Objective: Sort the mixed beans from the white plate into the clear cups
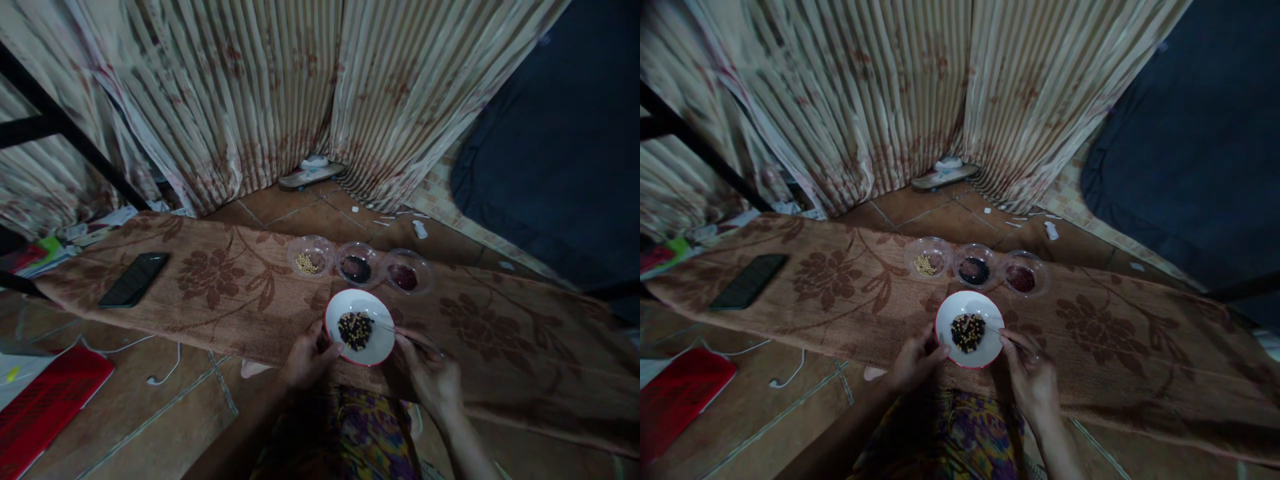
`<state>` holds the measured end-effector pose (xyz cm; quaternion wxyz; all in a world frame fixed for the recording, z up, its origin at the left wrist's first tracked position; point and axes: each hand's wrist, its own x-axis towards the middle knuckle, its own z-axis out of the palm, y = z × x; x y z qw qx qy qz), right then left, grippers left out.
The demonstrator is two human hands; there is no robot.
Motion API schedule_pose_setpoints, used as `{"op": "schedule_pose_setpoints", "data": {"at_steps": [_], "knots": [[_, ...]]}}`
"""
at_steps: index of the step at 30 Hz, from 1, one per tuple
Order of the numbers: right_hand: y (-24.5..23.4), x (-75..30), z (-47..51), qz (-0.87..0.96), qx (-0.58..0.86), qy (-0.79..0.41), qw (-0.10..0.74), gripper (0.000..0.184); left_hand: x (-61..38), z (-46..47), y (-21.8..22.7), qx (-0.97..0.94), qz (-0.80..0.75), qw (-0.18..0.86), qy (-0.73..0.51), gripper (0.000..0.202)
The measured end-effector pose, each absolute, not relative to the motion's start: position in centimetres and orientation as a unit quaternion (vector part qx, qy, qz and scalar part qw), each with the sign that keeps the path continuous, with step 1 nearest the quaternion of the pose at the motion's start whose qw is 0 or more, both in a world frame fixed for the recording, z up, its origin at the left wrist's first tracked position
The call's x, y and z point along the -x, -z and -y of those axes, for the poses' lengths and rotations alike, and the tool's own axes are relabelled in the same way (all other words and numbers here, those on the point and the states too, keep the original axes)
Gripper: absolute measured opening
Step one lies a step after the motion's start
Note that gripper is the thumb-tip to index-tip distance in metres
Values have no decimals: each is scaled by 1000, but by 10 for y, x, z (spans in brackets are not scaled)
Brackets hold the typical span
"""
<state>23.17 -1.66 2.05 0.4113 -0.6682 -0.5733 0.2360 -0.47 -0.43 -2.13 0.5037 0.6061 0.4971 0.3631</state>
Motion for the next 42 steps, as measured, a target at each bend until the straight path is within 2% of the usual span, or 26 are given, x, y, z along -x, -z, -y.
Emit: {"op": "schedule_pose_setpoints", "data": {"at_steps": [8,17,24,29,33,42], "knots": [[-42,-222,-21,542,632,-198,517,27,4,5,16,-604,-481,515,-371,50],[-47,-208,-80,566,584,-188,551,29,2,4,15,-575,-438,557,-409,42],[-41,-206,-101,531,569,-217,589,31,0,5,20,-558,-422,576,-422,45],[-43,-211,-64,515,604,-200,574,29,2,5,16,-568,-441,565,-405,48],[-39,-220,-31,485,632,-234,557,28,3,5,18,-575,-470,553,-377,49],[-16,-238,6,576,661,-249,411,30,5,4,20,-599,-487,527,-355,49]]}}
